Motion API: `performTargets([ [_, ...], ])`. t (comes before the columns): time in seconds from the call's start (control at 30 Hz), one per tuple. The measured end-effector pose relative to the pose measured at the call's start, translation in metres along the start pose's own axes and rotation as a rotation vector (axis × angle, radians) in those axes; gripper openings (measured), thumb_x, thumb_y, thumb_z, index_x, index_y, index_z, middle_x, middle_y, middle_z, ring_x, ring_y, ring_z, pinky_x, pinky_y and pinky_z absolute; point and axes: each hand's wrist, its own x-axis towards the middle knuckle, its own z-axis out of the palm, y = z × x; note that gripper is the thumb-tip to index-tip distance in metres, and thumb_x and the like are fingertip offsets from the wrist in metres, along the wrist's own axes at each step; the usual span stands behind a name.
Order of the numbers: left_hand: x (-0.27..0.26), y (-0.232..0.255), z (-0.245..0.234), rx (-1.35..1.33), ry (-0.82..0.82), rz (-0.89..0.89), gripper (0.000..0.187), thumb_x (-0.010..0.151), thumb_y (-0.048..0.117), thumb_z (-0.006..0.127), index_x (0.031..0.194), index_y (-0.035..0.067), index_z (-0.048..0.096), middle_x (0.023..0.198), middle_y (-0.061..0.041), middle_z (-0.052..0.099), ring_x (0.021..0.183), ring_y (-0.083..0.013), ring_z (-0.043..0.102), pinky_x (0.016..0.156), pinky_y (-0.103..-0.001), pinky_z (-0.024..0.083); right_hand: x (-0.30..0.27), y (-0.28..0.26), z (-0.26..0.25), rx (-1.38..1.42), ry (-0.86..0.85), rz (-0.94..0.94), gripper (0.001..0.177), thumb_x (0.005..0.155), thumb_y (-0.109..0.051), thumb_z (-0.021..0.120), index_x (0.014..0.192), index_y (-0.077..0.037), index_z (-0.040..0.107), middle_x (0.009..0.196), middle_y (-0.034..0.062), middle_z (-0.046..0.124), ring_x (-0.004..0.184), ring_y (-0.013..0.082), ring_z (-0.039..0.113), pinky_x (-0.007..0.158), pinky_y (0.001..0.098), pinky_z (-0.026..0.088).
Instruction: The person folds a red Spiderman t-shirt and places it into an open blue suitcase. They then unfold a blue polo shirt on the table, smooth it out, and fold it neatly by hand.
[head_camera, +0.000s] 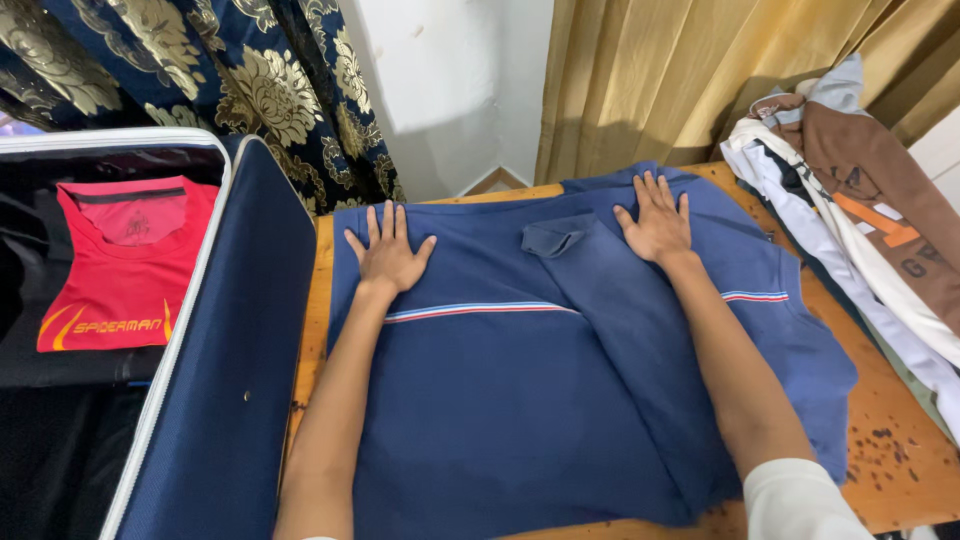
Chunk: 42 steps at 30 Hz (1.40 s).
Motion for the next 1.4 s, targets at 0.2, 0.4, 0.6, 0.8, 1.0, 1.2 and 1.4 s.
performTargets([
  [0.2,0.020,-0.002,0.001,0.024,0.100,-0.015,0.089,0.094,0.069,0.040,0.162,0.014,0.025,0.171,-0.001,0.017,0.158,-0.0231,0.003,0.123,-0.064,-0.004,0.021,-0.003,0.004,0.026,0.046,0.025,0.077,0.096,-0.053,0.051,0.159,-0.012,0.034,0.169,0.0068,0.025,0.157,0.0242,0.016,0.126,0.0509,0.008],
  [0.4,0.018,-0.008,0.011,-0.074,0.284,0.044,0.081,0.094,0.061,0.052,0.154,0.007,0.042,0.165,-0.007,0.034,0.157,-0.0260,0.018,0.124,-0.062,0.002,0.008,0.004,0.010,0.124,0.428,-0.179,0.047,0.097,-0.032,0.068,0.134,-0.004,0.063,0.145,0.0176,0.055,0.138,0.0367,0.046,0.116,0.0480,0.035],
  [0.6,0.014,-0.006,0.029,-0.129,0.537,0.201,0.062,0.098,0.045,0.061,0.142,0.002,0.056,0.150,-0.015,0.053,0.146,-0.0335,0.040,0.123,-0.054,0.020,-0.061,0.006,-0.016,0.155,0.491,-0.318,0.026,0.095,-0.020,0.070,0.117,-0.006,0.070,0.125,0.0130,0.064,0.119,0.0343,0.056,0.102,0.0467,0.045],
  [0.8,-0.047,0.070,0.009,-0.286,0.563,0.481,0.040,0.091,0.031,0.073,0.119,0.002,0.070,0.128,-0.012,0.064,0.118,-0.0342,0.059,0.099,-0.047,0.046,-0.159,0.026,-0.053,0.082,0.391,-0.320,0.024,0.093,-0.021,0.070,0.112,-0.006,0.071,0.116,0.0088,0.066,0.110,0.0302,0.059,0.095,0.0446,0.046],
  [1.0,-0.103,0.166,0.015,-0.351,0.463,0.779,0.039,0.092,0.032,0.074,0.117,0.002,0.072,0.123,-0.011,0.064,0.109,-0.0334,0.060,0.092,-0.046,0.048,-0.246,0.055,-0.082,0.026,0.335,-0.270,0.027,0.094,-0.024,0.070,0.112,-0.004,0.071,0.103,0.0131,0.065,0.098,0.0328,0.063,0.088,0.0445,0.051],
  [1.2,-0.126,0.220,0.044,-0.201,0.351,0.720,0.044,0.080,0.036,0.081,0.105,0.001,0.077,0.110,-0.013,0.064,0.101,-0.0328,0.056,0.083,-0.045,0.047,-0.311,0.083,-0.099,0.189,0.167,-0.057,0.031,0.090,-0.029,0.073,0.109,-0.005,0.073,0.090,0.0131,0.071,0.077,0.0310,0.069,0.071,0.0428,0.056],
  [1.4,-0.136,0.225,0.047,-0.306,0.455,0.831,0.017,0.088,0.025,0.078,0.091,0.009,0.082,0.095,-0.003,0.067,0.098,-0.0274,0.057,0.085,-0.044,0.046,-0.345,0.100,-0.104,0.416,0.093,0.175,0.029,0.087,-0.024,0.081,0.109,-0.006,0.077,0.078,0.0089,0.069,0.065,0.0171,0.061,0.063,0.0330,0.051],
])
